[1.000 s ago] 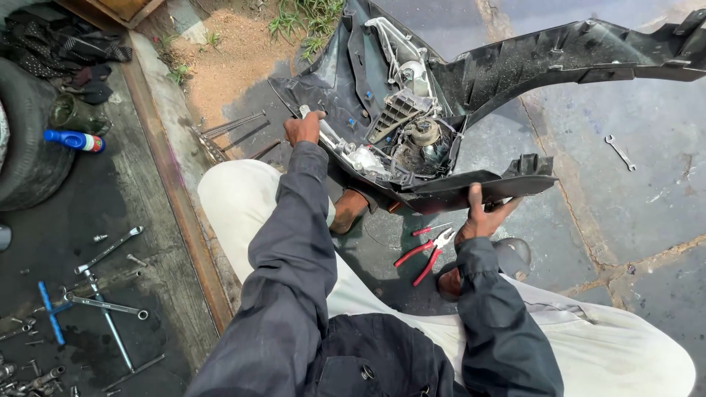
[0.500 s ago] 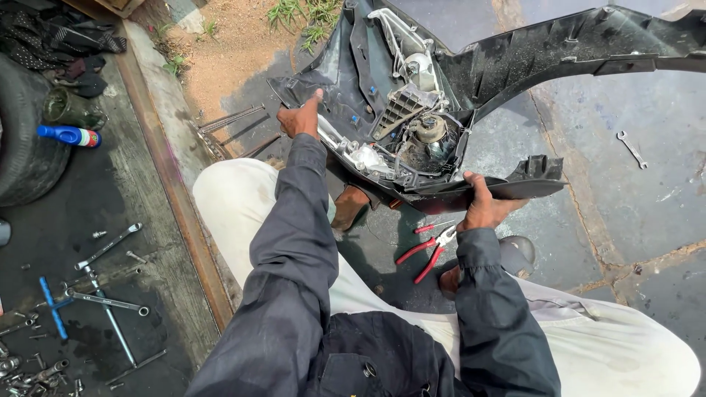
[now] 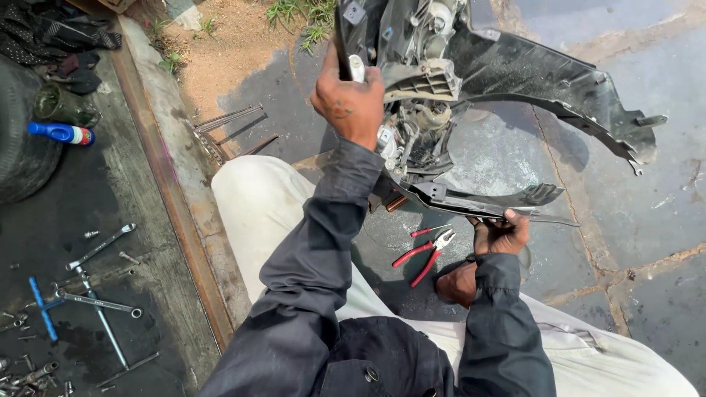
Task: The person sits on the ground with a motorcycle front fairing panel across their lap and removes small fasteners and clips from it. They use a screwdriver and red-handled pliers to pry and unscrew parts, handle loose screws by hand, and reposition the panel to reach different sections.
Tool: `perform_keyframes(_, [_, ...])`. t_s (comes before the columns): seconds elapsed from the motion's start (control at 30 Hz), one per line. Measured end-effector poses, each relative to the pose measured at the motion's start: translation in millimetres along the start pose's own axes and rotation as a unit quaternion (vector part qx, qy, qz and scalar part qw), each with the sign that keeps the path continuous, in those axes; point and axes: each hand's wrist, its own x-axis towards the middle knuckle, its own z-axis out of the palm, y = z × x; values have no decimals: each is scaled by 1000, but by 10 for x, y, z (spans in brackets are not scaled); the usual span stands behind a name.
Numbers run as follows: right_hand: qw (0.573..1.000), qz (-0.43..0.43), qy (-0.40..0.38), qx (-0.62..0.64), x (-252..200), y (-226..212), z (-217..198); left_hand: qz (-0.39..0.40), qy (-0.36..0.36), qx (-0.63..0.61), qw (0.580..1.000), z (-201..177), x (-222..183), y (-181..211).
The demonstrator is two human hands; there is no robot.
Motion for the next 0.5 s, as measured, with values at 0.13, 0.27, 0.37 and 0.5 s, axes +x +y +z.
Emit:
perform_keyframes(0.13, [993,38,-80,80,43,79,153,96,1,-48,994,-138,-196,457])
perform_keyframes(0.27, [987,56,-101,114,406,541,-54,222,10,-73,972,-115,-402,558])
perform_keyframes(0.37, [983,65,-83,152,436,680,80,227,-10,-48,973,-120,-505,484])
perform_keyframes(0.5, [979,56,-83,179,552,871,-45,211,-22,-51,976,-39,-577,440])
